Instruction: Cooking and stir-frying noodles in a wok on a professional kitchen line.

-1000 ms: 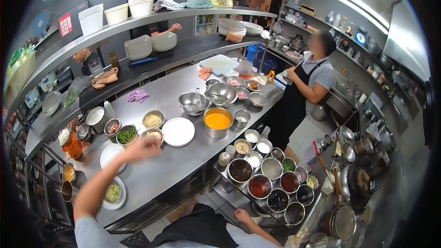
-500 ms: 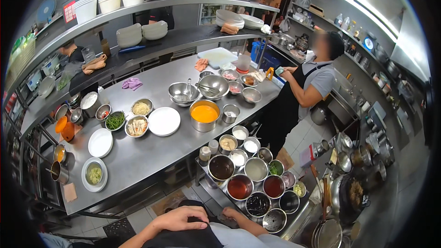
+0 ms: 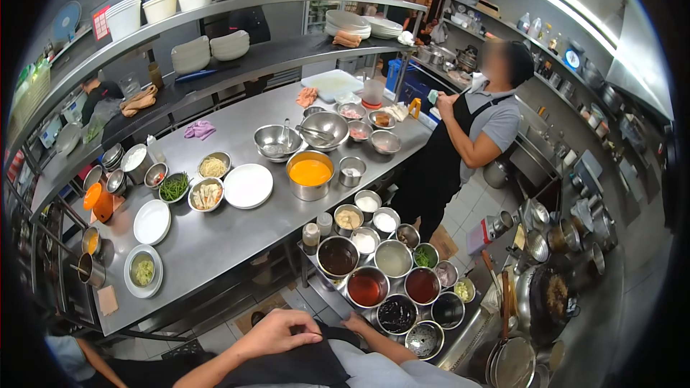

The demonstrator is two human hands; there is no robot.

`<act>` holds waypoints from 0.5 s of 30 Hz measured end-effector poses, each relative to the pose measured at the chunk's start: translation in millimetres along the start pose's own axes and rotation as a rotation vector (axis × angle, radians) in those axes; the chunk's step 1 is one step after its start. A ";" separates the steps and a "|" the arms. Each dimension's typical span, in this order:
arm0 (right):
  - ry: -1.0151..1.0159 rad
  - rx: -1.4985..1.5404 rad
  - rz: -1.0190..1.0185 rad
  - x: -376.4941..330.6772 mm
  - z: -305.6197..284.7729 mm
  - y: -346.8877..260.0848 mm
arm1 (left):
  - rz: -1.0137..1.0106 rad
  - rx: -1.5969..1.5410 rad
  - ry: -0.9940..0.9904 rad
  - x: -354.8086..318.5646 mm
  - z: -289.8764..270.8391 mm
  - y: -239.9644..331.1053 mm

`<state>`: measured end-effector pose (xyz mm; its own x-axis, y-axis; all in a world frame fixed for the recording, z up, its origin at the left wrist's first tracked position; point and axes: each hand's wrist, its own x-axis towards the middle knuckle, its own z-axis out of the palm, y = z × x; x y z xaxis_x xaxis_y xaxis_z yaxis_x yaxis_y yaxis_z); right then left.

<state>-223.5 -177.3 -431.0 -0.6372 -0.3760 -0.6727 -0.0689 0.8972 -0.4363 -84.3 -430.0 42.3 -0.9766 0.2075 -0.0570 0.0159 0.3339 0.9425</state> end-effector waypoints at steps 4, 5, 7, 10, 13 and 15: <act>0.021 0.054 0.156 -32.4 -24.7 -44.8 | 0.038 -0.009 -0.171 19.6 -9.9 2.4; 0.114 0.054 0.130 -32.4 -21.3 -51.0 | 0.003 -0.006 -0.216 18.7 -14.8 2.7; 0.139 0.060 0.078 -23.5 -11.4 -49.0 | -0.001 0.007 -0.207 16.6 -20.8 1.1; 0.069 0.097 0.084 5.1 3.7 -44.3 | -0.051 0.113 -0.115 1.1 -27.5 -13.6; -0.020 0.135 0.124 11.7 14.0 -39.6 | -0.082 0.159 -0.096 -16.1 -27.5 -24.1; -0.020 0.126 0.095 11.8 11.4 -42.7 | -0.094 0.147 -0.069 -23.4 -28.3 -26.6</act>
<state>-219.3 -222.7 -427.2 -0.6211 -0.2968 -0.7253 0.0883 0.8931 -0.4411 -68.0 -469.7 27.9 -0.9583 0.2302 -0.1695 -0.0383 0.4841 0.8742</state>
